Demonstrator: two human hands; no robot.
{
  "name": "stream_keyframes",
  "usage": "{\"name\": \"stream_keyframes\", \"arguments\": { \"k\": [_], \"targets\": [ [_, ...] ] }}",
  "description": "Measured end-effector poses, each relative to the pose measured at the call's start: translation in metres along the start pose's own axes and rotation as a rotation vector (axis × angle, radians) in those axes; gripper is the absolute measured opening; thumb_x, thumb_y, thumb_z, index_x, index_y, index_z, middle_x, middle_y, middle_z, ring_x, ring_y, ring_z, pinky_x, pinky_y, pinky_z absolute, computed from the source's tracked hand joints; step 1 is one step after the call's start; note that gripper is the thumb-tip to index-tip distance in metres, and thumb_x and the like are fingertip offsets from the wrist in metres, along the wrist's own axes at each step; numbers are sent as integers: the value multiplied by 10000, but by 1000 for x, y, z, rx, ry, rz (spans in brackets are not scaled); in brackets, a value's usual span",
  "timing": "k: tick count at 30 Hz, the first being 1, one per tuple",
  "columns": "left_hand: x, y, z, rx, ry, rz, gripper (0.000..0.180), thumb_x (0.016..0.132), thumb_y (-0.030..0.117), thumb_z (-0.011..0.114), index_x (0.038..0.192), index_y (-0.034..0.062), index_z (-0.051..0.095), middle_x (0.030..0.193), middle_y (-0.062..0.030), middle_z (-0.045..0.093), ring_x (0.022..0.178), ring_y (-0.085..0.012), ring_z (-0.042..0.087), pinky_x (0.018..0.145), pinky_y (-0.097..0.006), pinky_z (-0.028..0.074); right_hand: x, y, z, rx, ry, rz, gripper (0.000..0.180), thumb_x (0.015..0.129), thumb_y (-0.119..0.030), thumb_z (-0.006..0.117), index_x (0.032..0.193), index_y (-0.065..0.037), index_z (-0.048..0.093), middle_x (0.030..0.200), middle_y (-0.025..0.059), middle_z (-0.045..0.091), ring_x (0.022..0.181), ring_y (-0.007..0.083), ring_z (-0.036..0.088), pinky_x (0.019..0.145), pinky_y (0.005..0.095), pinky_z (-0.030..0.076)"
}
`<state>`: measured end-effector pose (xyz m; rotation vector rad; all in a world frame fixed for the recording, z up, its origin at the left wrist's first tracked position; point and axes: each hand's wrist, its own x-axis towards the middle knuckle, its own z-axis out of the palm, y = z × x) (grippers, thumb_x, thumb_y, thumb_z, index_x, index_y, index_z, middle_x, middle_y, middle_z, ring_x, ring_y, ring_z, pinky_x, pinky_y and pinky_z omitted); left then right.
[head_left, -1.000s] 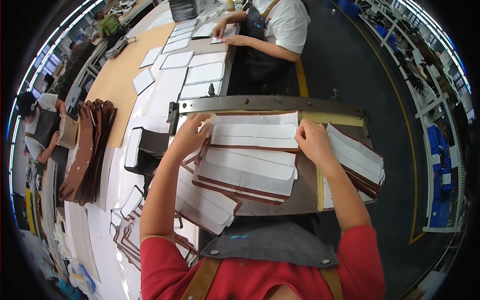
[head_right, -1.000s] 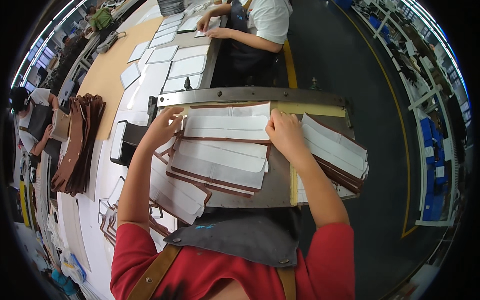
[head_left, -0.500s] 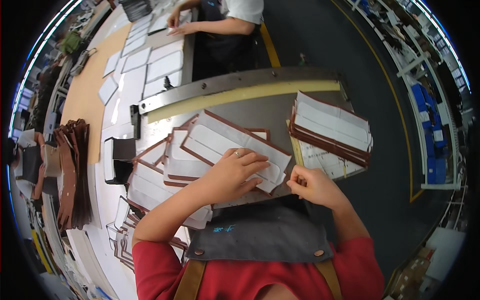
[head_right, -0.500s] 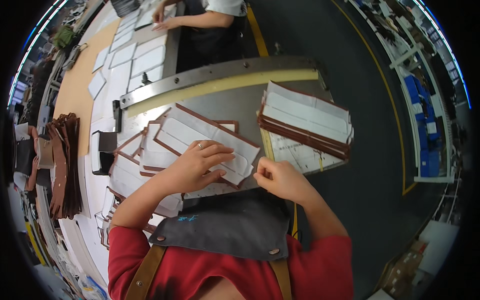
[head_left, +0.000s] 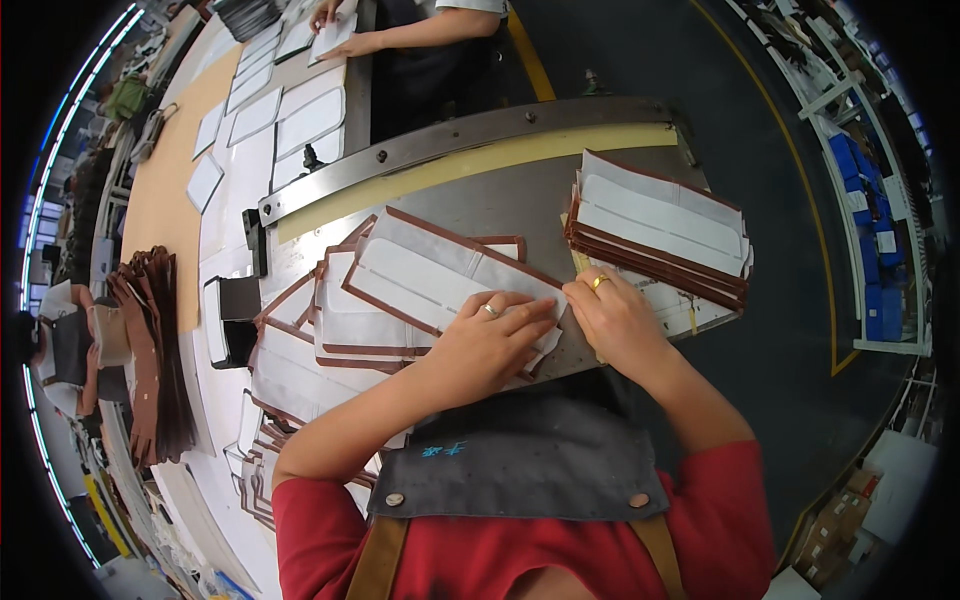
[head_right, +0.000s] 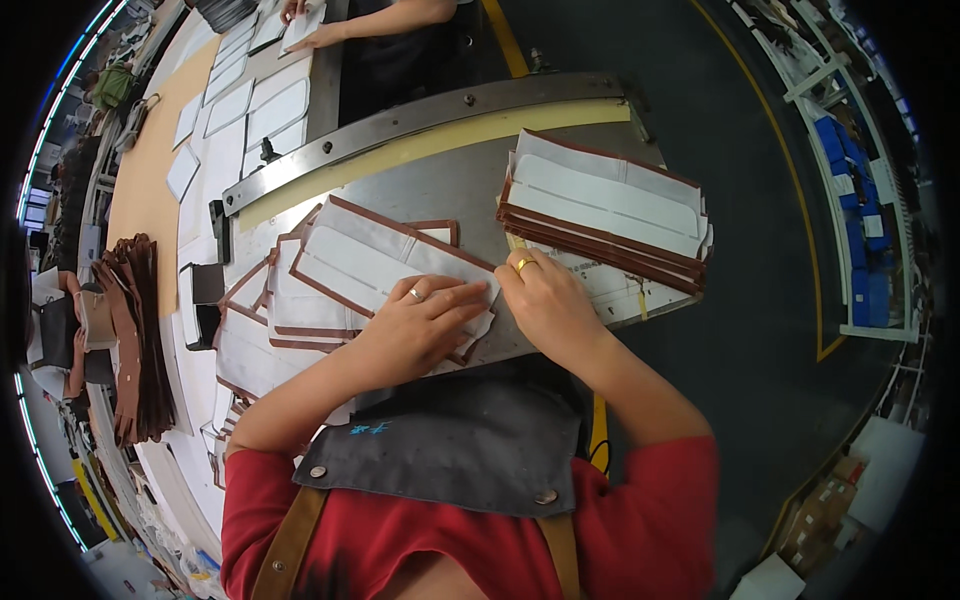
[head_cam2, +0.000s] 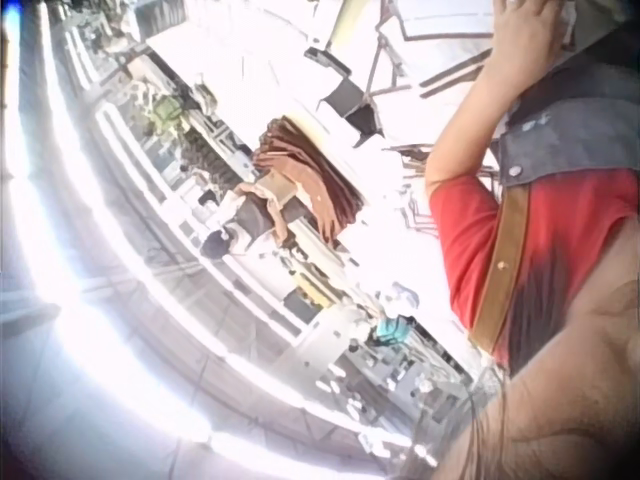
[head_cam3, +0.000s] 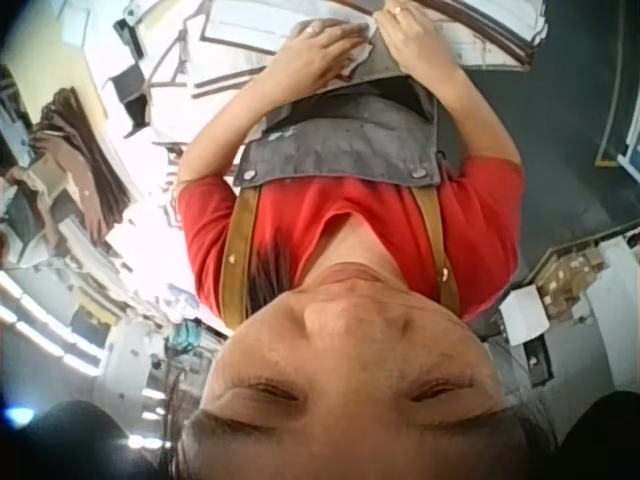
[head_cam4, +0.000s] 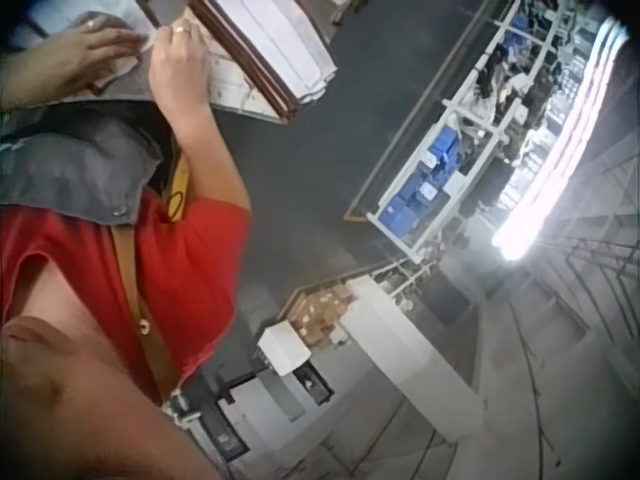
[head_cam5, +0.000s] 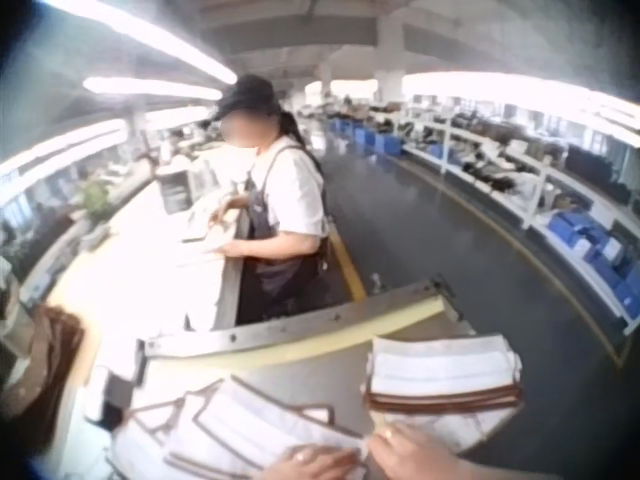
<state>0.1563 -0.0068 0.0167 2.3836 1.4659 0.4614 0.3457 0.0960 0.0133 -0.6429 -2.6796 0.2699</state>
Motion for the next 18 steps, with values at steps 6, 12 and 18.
{"name": "stream_keyframes", "arguments": {
  "k": [6,12,18],
  "targets": [
    [-3,2,-1,-17,7,4,573,739,254,697,1257,107,504,1397,-55,398,1219,-243,416,1021,-432,313,0,1,-1,124,-9,53,112,804,-43,621,902,-21,570,861,98,543,843,271,563,726,360,478],
    [-18,6,-13,67,-97,-17,691,685,344,743,1289,144,474,1415,-85,359,1291,-295,338,1078,-512,254,-3,5,2,306,87,188,117,824,-66,609,928,-32,570,868,98,547,820,283,576,721,367,482],
    [-27,10,-30,91,-270,-2,745,652,361,766,1306,171,466,1444,-77,315,1334,-291,295,1105,-519,228,0,3,1,330,78,189,110,823,-44,599,928,-28,569,854,94,545,806,275,578,710,365,477]
  ]
}}
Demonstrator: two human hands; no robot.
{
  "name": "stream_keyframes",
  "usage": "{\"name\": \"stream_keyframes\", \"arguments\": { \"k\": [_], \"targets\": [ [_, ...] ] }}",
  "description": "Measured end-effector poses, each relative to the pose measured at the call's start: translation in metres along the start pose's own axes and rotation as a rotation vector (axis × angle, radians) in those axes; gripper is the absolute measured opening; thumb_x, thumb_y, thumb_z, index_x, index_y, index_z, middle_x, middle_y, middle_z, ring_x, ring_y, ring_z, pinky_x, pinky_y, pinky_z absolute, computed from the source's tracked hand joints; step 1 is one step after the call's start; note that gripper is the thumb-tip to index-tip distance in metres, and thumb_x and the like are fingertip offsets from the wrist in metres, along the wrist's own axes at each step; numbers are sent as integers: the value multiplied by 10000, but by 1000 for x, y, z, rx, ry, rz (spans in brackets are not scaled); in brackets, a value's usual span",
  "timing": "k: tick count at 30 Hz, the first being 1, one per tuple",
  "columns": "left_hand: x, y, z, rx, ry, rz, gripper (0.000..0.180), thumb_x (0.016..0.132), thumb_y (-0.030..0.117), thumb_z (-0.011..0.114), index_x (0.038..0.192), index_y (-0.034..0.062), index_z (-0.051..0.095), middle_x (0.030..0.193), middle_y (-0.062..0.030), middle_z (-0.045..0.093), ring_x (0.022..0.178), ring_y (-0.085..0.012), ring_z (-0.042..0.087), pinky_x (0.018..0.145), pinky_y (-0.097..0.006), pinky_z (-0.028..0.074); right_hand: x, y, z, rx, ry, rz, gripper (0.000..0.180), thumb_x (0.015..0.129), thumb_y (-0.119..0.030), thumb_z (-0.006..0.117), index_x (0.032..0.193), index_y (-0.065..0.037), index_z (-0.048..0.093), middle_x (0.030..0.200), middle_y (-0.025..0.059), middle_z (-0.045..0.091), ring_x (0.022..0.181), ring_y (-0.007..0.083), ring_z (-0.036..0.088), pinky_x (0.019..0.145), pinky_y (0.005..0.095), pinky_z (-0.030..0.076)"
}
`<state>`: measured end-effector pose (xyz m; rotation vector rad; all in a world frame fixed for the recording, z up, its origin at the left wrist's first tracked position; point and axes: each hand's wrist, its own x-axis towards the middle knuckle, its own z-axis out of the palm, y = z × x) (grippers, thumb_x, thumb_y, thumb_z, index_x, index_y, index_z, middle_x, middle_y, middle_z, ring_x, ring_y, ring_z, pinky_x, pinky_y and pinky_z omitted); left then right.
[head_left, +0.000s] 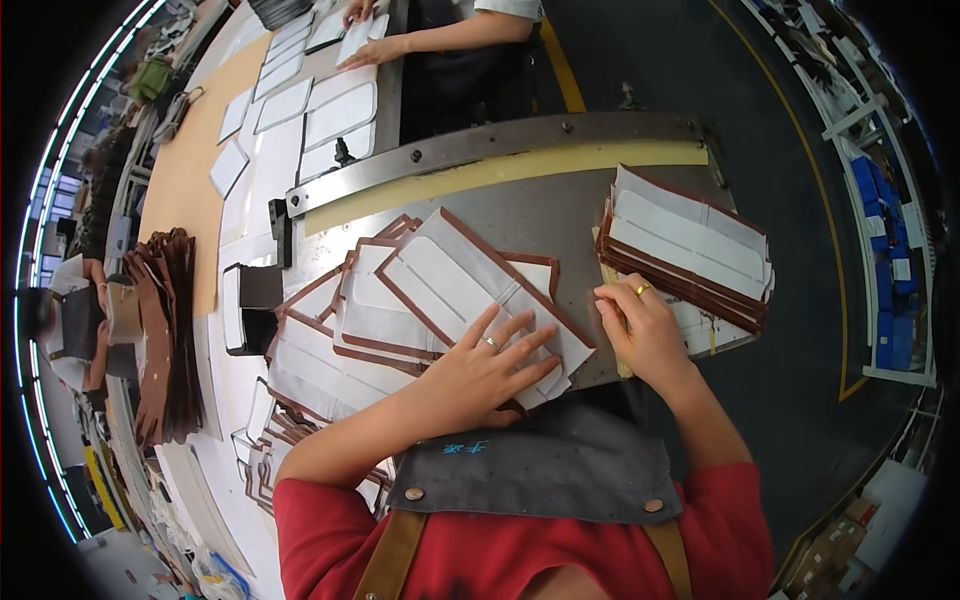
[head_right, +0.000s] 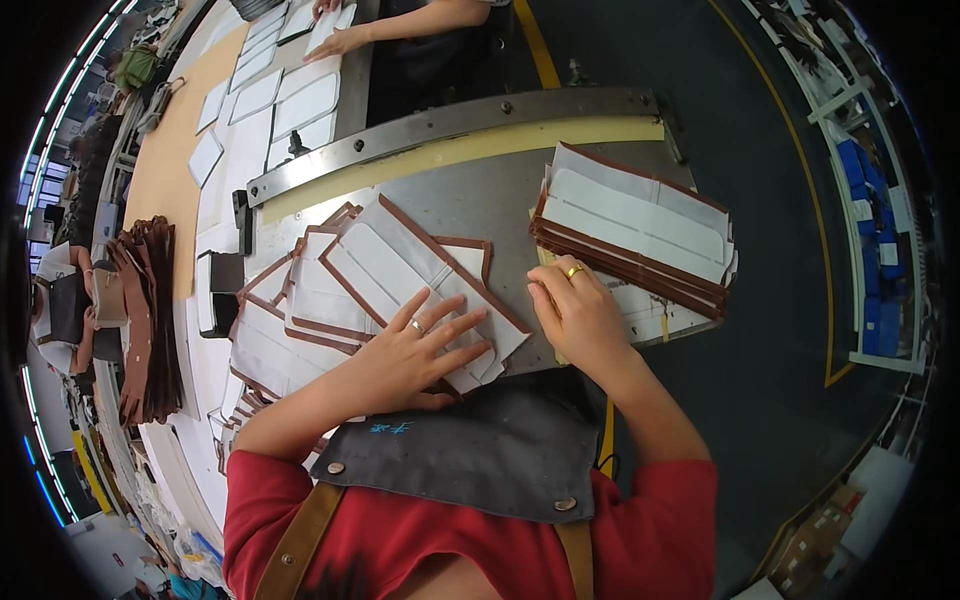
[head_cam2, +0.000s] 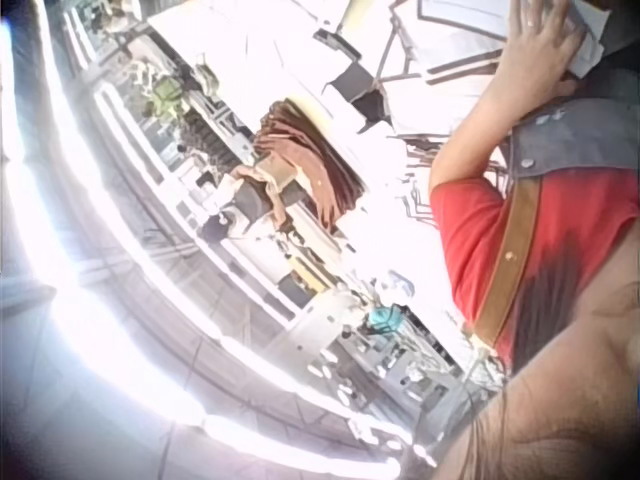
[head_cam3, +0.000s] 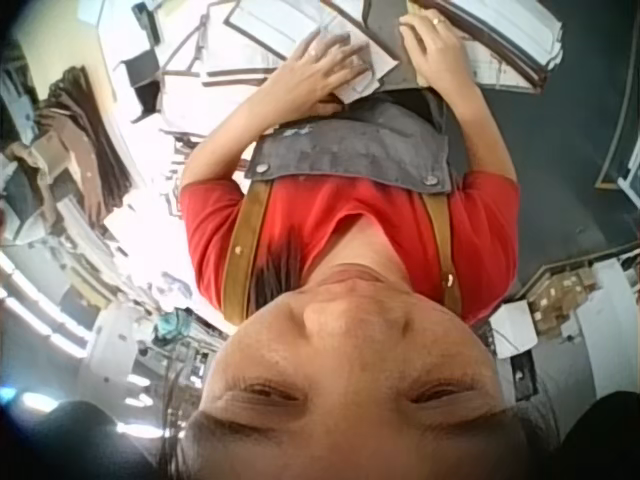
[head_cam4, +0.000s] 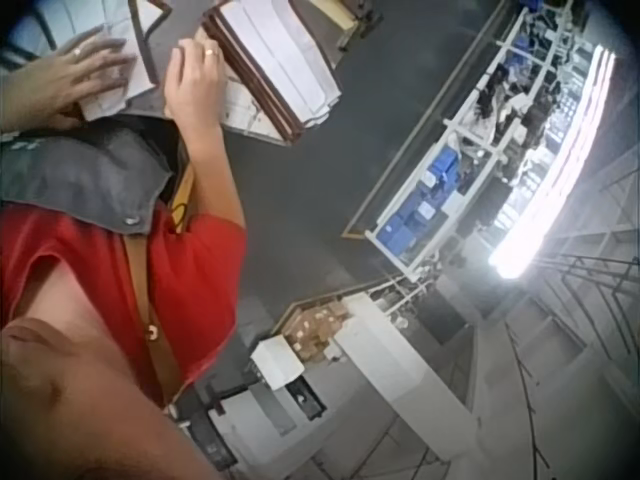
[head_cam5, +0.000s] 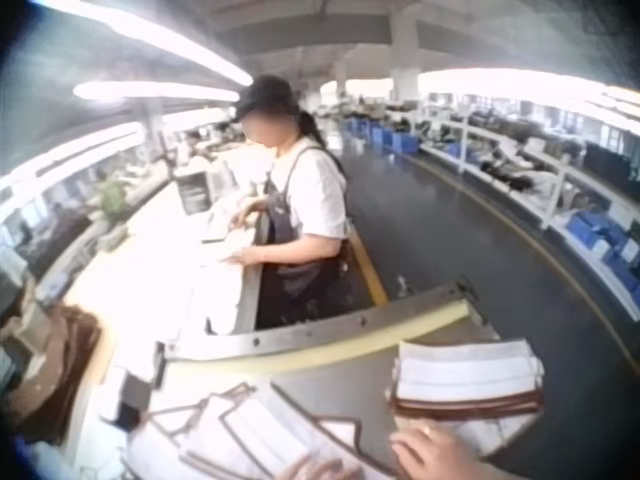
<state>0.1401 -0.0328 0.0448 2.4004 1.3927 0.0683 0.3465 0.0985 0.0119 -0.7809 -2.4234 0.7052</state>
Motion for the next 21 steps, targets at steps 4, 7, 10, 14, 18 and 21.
{"name": "stream_keyframes", "arguments": {
  "k": [4,7,10,14,18,21],
  "targets": [
    [-10,-1,2,14,0,-21,748,646,347,771,1302,152,468,1443,-84,325,1343,-291,293,1110,-513,220,-2,5,5,7,51,-36,113,816,-35,601,925,-30,573,844,90,540,795,272,578,700,363,476],
    [-12,0,18,-17,134,-98,731,649,330,770,1284,122,474,1421,-94,360,1336,-298,307,1111,-519,210,-2,8,10,0,80,-37,119,810,-31,603,926,-33,576,839,88,538,785,272,579,693,364,477],
    [-9,7,24,-36,183,-122,667,646,296,763,1225,101,496,1402,-102,386,1320,-300,335,1104,-528,211,-2,8,10,6,95,-40,114,824,-22,589,938,-25,586,853,92,562,767,265,581,682,349,474],
    [-6,11,21,29,164,-132,600,666,242,737,1198,92,503,1387,-104,408,1301,-286,365,1096,-523,218,-5,10,10,21,115,-41,118,812,-29,595,929,-39,576,853,87,554,784,275,579,691,362,477],
    [-2,10,21,18,281,-109,530,711,141,679,1209,62,517,1315,-103,491,1239,-285,444,1077,-483,275,-7,12,10,112,115,23,143,836,-27,578,979,-29,569,862,92,557,776,258,581,691,335,477],
    [-5,6,11,-187,424,-95,507,731,54,630,1225,38,520,1251,-115,551,1178,-307,511,1029,-464,352,-8,9,8,264,117,120,182,868,-30,560,1050,-16,561,883,98,569,781,222,590,705,313,478]
  ]
}}
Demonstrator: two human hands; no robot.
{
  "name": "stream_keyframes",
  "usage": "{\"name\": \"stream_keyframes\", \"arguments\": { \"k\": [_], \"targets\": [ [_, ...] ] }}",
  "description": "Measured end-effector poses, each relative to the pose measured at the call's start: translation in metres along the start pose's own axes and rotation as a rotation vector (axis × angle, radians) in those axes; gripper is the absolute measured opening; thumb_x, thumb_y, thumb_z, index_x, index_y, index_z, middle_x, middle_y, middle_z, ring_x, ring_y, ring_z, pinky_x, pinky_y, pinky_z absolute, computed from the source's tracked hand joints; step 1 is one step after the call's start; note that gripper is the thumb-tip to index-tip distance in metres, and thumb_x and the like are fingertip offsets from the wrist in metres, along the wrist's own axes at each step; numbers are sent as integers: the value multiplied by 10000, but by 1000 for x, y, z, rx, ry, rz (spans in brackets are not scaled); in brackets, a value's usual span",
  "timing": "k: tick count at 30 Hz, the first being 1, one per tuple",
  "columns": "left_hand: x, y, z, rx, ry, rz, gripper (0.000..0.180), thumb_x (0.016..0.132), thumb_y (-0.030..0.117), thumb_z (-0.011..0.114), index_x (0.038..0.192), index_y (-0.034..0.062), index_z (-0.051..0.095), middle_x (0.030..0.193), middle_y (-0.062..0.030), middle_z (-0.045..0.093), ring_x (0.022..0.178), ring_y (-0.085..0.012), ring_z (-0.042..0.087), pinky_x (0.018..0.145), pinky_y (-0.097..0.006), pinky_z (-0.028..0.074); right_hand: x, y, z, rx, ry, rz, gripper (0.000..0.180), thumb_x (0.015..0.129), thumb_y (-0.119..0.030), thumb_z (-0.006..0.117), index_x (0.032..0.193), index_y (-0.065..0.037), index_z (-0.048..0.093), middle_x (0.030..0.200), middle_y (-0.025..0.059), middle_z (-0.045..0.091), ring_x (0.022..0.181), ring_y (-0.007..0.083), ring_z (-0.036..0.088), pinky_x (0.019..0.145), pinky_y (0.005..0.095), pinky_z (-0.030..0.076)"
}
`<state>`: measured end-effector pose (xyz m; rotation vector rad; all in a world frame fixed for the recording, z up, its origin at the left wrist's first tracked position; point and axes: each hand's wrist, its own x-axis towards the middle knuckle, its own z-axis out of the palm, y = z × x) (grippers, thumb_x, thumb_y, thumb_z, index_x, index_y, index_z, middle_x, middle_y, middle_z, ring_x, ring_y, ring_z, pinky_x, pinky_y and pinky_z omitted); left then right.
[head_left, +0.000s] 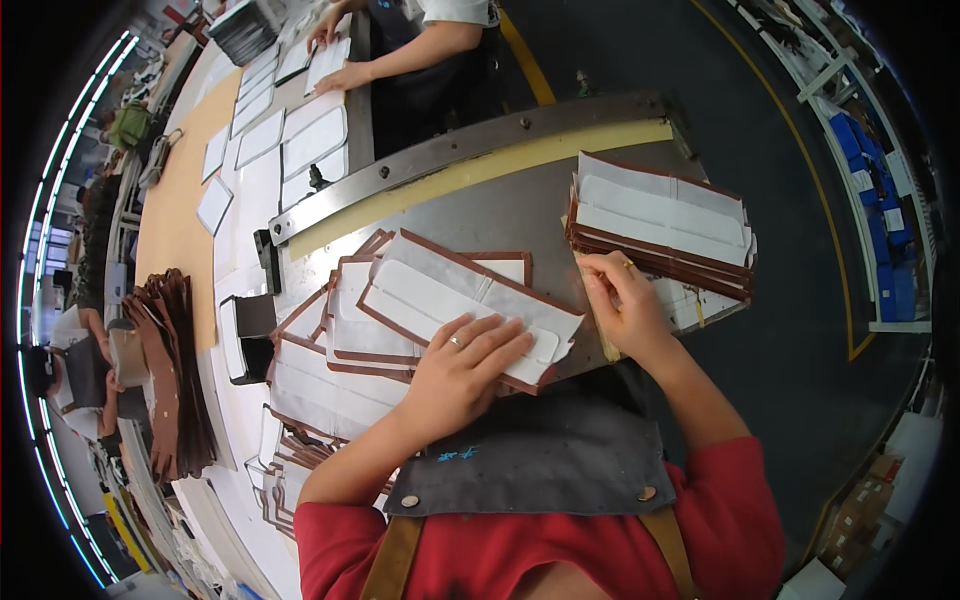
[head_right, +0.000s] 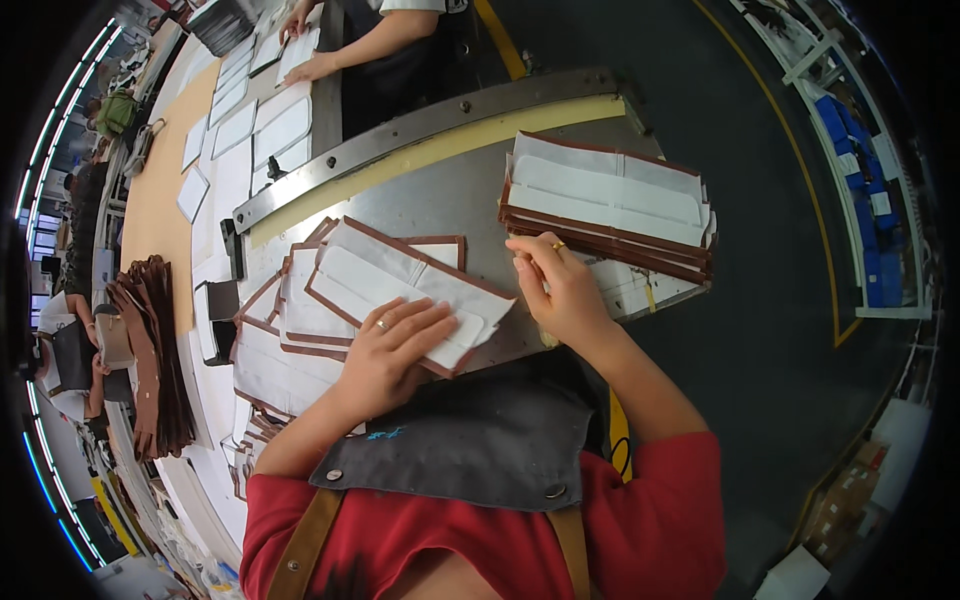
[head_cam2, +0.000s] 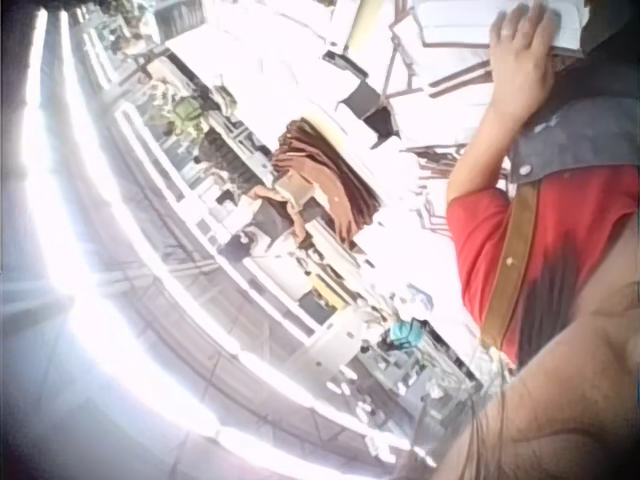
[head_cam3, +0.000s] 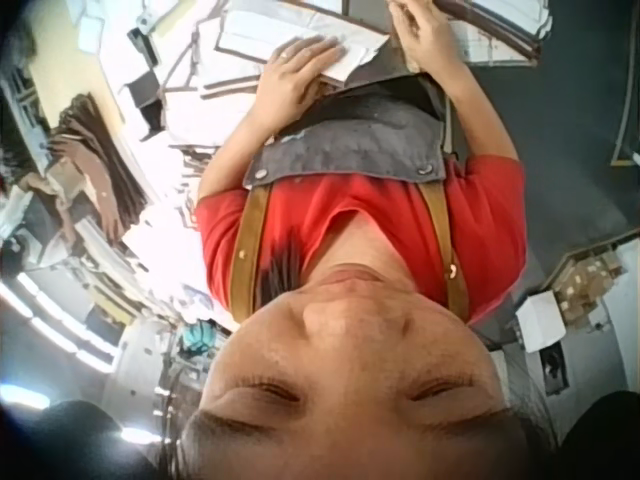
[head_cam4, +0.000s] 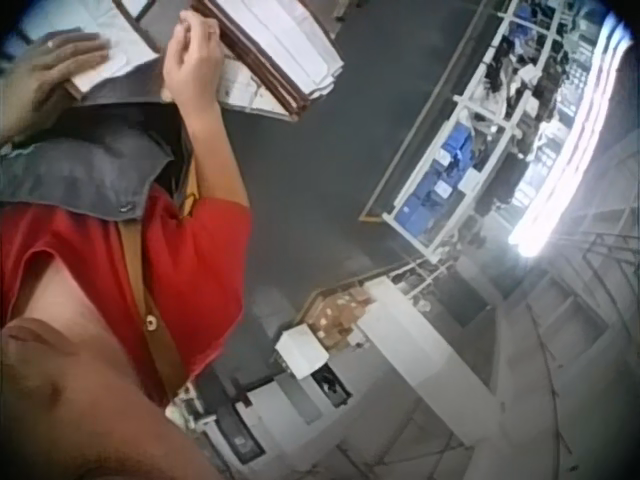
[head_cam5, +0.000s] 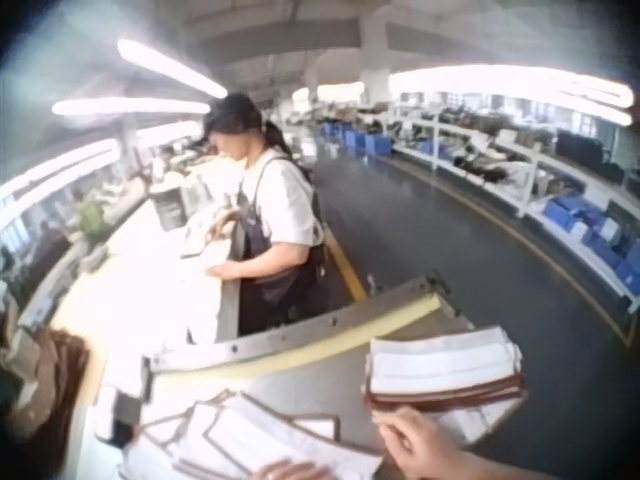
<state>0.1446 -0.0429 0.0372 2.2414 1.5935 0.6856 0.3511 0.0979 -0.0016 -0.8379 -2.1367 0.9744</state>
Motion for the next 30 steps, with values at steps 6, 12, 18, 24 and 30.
{"name": "stream_keyframes", "arguments": {
  "k": [6,12,18,24,30],
  "targets": [
    [-2,0,-55,-1344,1005,-40,305,977,142,445,1263,44,488,1272,-95,543,1192,-259,514,993,-440,427,21,-15,6,220,80,-31,352,902,-45,549,1243,1,476,1132,129,570,997,199,587,876,306,460],
    [-13,-18,-55,-1867,1138,-126,327,959,231,491,1243,68,492,1274,-68,539,1185,-223,517,1025,-433,417,42,-32,45,1014,-79,309,273,931,-88,544,1187,2,518,1104,108,573,968,140,564,846,294,466],
    [-25,-34,-31,-1845,1329,-280,302,936,177,510,1205,38,508,1254,-76,553,1180,-230,522,1024,-414,420,48,-24,47,955,-86,341,122,916,-64,558,995,18,604,879,30,628,772,78,575,708,228,483],
    [-30,-38,-20,-1907,1369,-313,271,894,131,559,1153,50,553,1215,-68,584,1165,-227,529,1036,-392,403,50,-22,49,862,-27,309,109,918,-59,548,986,10,599,879,22,627,768,72,573,695,229,482],
    [-33,-44,-14,-2019,1369,-287,253,881,122,568,1124,49,576,1197,-71,596,1158,-235,532,1030,-393,403,52,-26,47,848,-20,316,112,923,-63,536,991,6,591,882,17,617,783,66,563,692,224,472]
  ]
}}
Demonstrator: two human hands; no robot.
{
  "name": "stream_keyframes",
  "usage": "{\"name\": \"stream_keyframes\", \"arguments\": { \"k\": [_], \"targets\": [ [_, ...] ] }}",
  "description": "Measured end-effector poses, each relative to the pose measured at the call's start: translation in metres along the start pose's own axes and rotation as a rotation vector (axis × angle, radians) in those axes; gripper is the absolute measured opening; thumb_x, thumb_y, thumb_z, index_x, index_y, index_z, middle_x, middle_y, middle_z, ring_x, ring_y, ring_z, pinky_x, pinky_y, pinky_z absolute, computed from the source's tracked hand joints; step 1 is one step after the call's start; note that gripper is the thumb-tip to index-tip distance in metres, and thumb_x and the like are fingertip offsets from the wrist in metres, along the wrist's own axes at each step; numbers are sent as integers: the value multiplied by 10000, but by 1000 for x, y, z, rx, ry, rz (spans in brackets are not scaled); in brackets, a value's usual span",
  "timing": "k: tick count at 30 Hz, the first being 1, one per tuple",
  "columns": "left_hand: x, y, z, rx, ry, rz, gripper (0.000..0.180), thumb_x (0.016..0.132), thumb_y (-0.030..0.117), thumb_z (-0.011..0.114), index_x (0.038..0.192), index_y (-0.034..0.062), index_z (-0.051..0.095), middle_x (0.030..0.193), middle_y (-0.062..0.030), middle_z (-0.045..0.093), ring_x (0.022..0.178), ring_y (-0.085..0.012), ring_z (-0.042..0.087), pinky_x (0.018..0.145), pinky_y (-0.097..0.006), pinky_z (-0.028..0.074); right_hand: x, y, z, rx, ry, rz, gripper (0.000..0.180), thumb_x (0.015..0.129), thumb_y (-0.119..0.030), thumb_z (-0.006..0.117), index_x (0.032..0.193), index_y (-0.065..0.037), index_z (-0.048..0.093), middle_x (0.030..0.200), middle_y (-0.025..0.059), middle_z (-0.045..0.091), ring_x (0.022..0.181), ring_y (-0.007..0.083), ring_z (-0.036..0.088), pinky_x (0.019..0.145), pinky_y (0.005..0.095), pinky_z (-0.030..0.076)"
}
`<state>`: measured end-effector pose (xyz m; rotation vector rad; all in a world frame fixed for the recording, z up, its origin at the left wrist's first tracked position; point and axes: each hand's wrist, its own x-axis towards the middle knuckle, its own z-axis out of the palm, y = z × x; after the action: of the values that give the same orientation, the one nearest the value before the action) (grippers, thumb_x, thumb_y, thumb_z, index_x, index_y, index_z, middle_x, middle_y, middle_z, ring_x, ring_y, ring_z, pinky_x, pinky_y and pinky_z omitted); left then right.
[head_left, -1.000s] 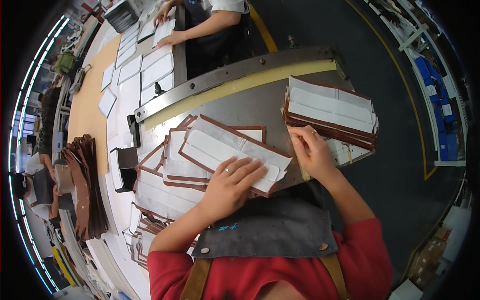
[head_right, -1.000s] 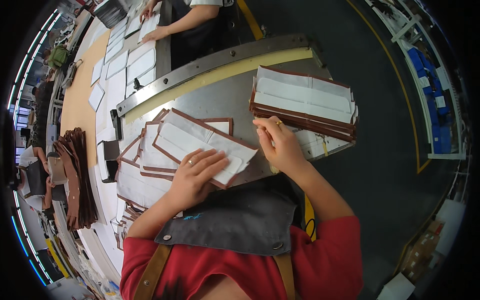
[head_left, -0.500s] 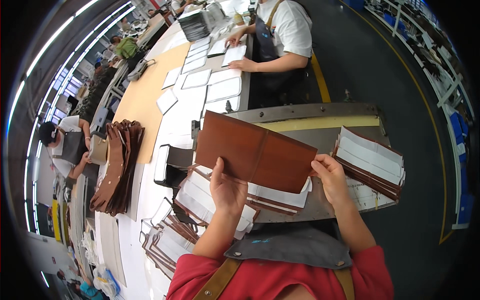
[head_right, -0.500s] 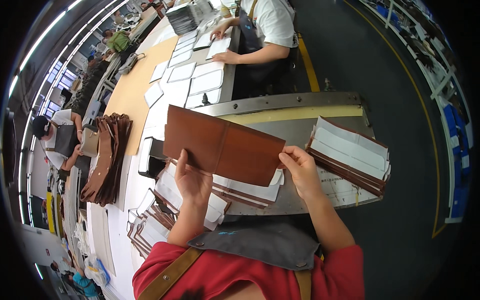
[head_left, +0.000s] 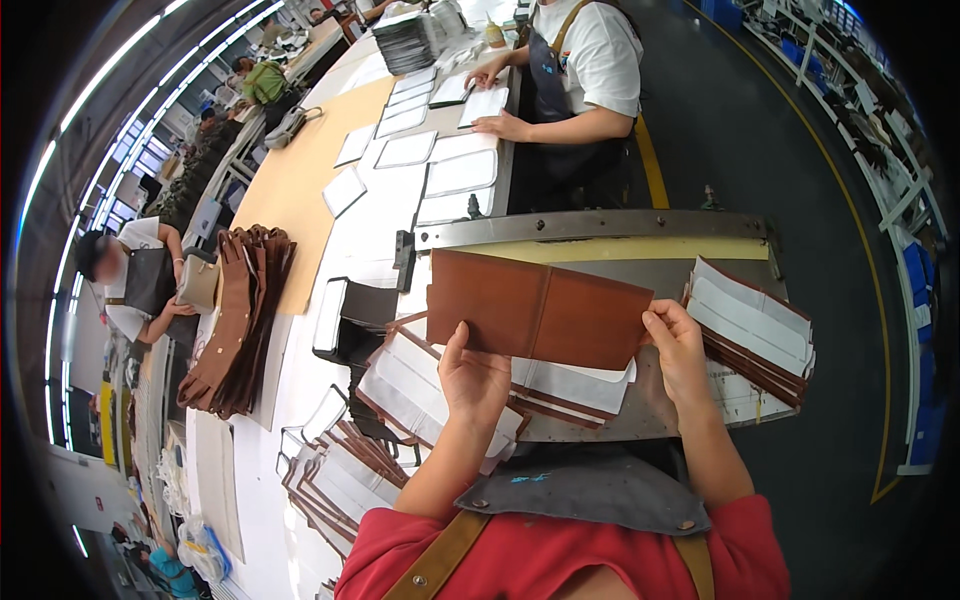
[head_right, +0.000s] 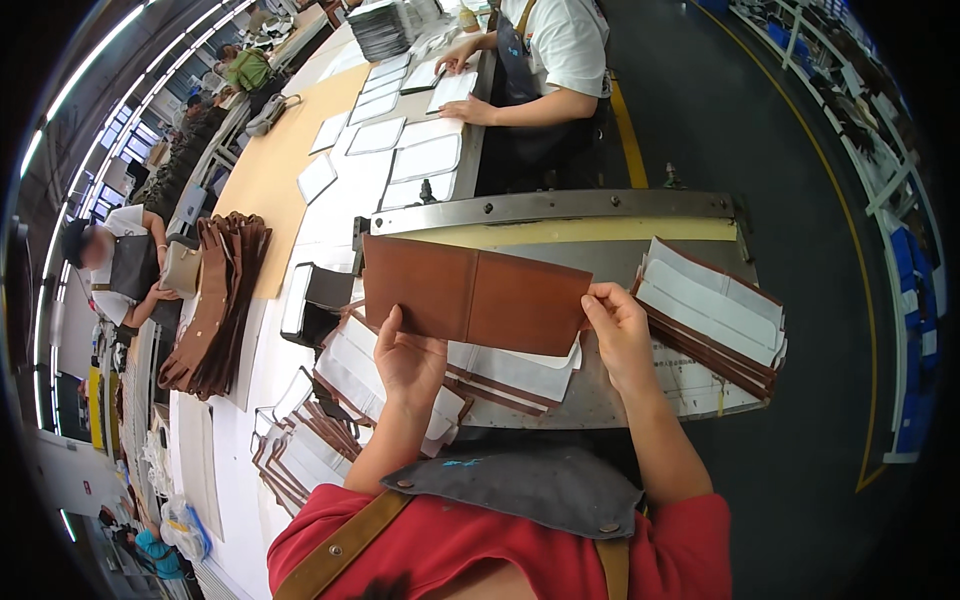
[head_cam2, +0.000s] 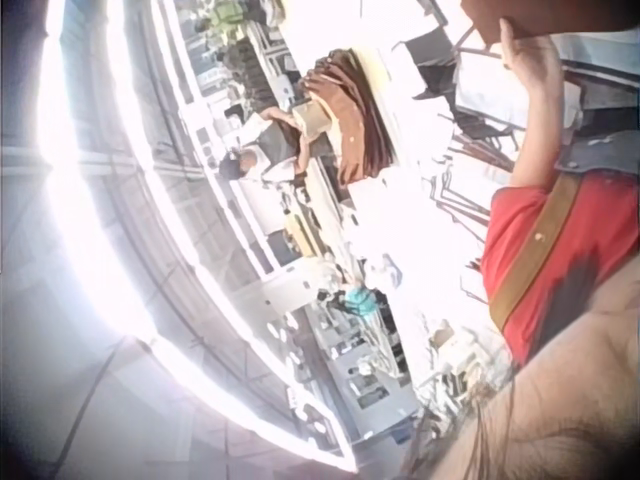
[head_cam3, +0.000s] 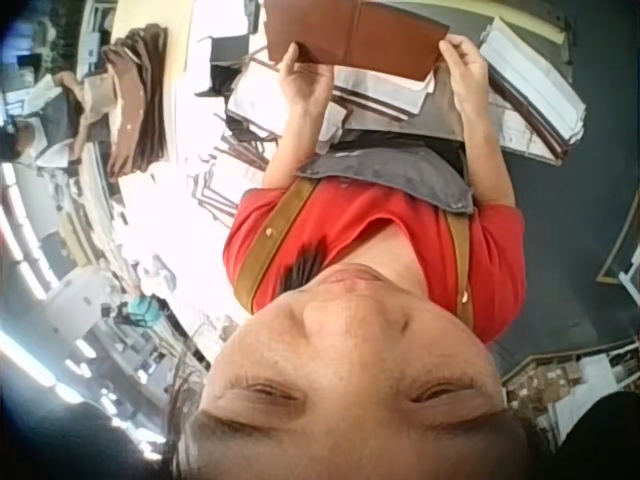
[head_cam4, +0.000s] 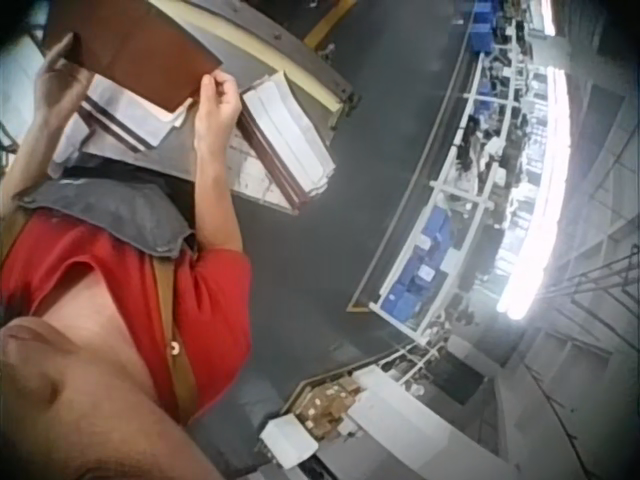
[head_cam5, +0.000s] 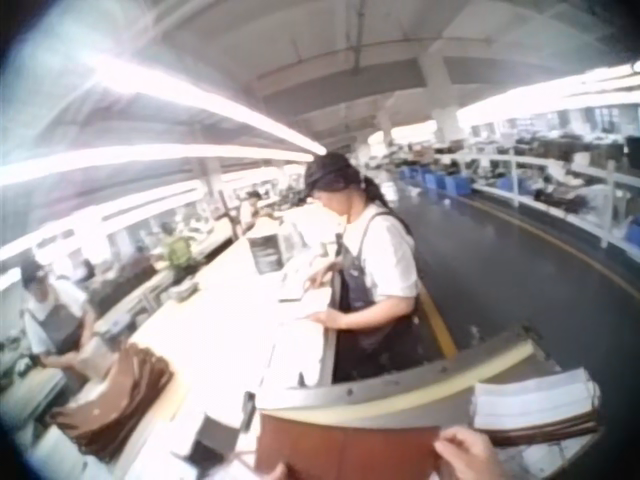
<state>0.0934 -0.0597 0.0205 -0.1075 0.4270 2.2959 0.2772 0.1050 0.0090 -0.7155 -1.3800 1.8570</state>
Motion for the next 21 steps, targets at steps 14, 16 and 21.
{"name": "stream_keyframes", "arguments": {
  "k": [14,16,21],
  "targets": [
    [-5,3,-4,-18,-19,-15,223,906,133,532,1099,47,601,1163,-77,620,1140,-237,548,983,-408,439,-3,-5,6,84,-22,64,88,929,-77,537,967,-17,589,846,-13,587,764,40,542,700,193,445],
    [-7,4,-3,-22,-9,-14,230,908,131,529,1110,43,595,1178,-81,612,1146,-236,545,983,-404,439,-4,-8,10,54,-13,54,88,927,-87,543,961,-21,590,838,-16,583,754,36,538,676,192,449],
    [-23,19,8,76,-322,83,321,935,215,494,1202,45,543,1241,-84,573,1163,-250,525,1033,-447,378,-6,-8,5,58,-73,9,112,935,-92,527,977,-8,587,861,33,619,776,82,582,697,230,489]
  ]
}}
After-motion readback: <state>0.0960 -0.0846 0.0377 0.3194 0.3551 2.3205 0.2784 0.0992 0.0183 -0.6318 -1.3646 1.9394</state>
